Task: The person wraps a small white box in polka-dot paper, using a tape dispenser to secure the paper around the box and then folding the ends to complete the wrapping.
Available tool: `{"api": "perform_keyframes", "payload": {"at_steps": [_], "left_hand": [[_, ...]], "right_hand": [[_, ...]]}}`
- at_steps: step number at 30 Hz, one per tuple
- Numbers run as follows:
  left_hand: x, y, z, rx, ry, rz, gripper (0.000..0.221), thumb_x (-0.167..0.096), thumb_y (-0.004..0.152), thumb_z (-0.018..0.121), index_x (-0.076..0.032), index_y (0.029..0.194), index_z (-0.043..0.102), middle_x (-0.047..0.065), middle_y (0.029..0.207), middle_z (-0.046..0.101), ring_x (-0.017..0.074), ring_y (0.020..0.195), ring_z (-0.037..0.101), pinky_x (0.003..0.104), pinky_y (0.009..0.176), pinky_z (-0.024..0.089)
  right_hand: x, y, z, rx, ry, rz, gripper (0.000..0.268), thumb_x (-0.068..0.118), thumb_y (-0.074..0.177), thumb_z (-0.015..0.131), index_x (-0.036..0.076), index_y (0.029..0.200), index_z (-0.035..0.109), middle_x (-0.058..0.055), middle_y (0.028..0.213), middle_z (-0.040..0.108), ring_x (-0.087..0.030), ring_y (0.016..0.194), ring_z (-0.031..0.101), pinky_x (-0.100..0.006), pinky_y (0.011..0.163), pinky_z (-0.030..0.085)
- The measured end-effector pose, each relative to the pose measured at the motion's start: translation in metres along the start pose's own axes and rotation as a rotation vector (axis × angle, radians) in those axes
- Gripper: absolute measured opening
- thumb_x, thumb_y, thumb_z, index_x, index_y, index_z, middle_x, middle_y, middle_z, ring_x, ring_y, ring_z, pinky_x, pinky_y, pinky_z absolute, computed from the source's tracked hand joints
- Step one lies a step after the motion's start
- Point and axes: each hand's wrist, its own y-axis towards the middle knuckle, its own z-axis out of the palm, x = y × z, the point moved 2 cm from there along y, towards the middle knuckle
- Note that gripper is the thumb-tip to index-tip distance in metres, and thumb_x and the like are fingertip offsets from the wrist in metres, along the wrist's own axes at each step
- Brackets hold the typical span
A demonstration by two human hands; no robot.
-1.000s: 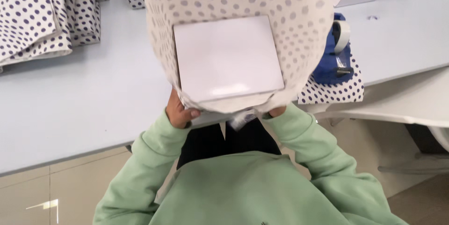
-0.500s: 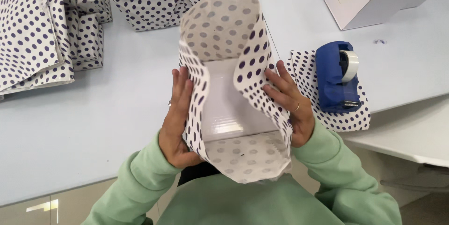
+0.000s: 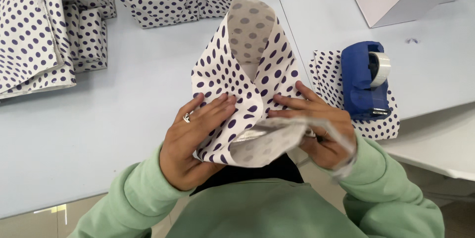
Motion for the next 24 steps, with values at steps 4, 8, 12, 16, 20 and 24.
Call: {"api": "perform_keyframes", "payload": {"at_steps": [4, 8, 12, 16, 20, 24], "left_hand": [[-0.007, 0.005, -0.006, 0.106, 0.122, 0.027, 0.051, -0.023, 0.105, 0.069, -0.001, 0.151, 0.058, 0.017, 0.155, 0.067, 0.0340, 0.150, 0.065, 0.051, 0.132, 0.046], [-0.010, 0.016, -0.004, 0.091, 0.063, -0.004, 0.031, -0.015, 0.111, 0.059, 0.003, 0.135, 0.067, 0.013, 0.134, 0.078, 0.0282, 0.107, 0.074, 0.043, 0.100, 0.061], [-0.006, 0.015, -0.004, 0.007, 0.012, -0.106, 0.024, -0.013, 0.106, 0.069, 0.001, 0.124, 0.075, -0.001, 0.069, 0.060, 0.0149, 0.058, 0.052, 0.027, 0.052, 0.044], [-0.013, 0.026, -0.008, 0.011, 0.014, -0.122, 0.027, -0.022, 0.101, 0.077, -0.012, 0.125, 0.077, 0.000, 0.100, 0.086, 0.0072, 0.063, 0.070, 0.020, 0.058, 0.057], [-0.007, 0.023, -0.008, 0.000, -0.141, 0.004, 0.061, -0.026, 0.095, 0.083, 0.001, 0.143, 0.057, 0.023, 0.143, 0.071, 0.0377, 0.137, 0.075, 0.040, 0.114, 0.067], [-0.003, 0.020, -0.007, -0.028, -0.107, 0.110, 0.066, -0.025, 0.098, 0.083, -0.002, 0.151, 0.051, 0.025, 0.151, 0.065, 0.0397, 0.145, 0.068, 0.050, 0.129, 0.059]], "right_hand": [[-0.003, -0.019, -0.005, -0.032, 0.036, 0.150, 0.037, 0.006, 0.108, 0.066, 0.003, 0.145, 0.063, -0.038, 0.165, 0.047, -0.050, 0.160, 0.048, -0.062, 0.140, 0.040], [0.018, 0.011, -0.008, 0.069, -0.452, 0.085, 0.022, 0.015, 0.105, 0.067, 0.000, 0.094, 0.057, -0.007, 0.081, 0.057, -0.016, 0.042, 0.035, -0.033, 0.041, 0.029], [0.025, 0.025, -0.009, -0.005, -0.147, 0.354, 0.056, 0.018, 0.099, 0.071, 0.011, 0.058, 0.034, 0.005, 0.055, 0.023, -0.013, 0.049, 0.025, -0.030, 0.050, 0.022], [0.016, 0.022, -0.008, -0.041, -0.015, 0.312, 0.064, 0.007, 0.094, 0.080, -0.010, 0.149, 0.053, -0.021, 0.135, 0.074, -0.030, 0.129, 0.075, -0.043, 0.119, 0.059], [0.015, 0.024, -0.007, -0.105, 0.144, 0.057, 0.049, 0.008, 0.097, 0.077, 0.008, 0.137, 0.049, -0.026, 0.152, 0.050, -0.037, 0.128, 0.072, -0.048, 0.111, 0.067], [0.037, 0.028, -0.002, -0.174, 0.548, -0.077, 0.047, 0.039, 0.097, 0.075, 0.018, 0.135, 0.056, -0.017, 0.152, 0.060, -0.037, 0.130, 0.073, -0.046, 0.109, 0.068]]}}
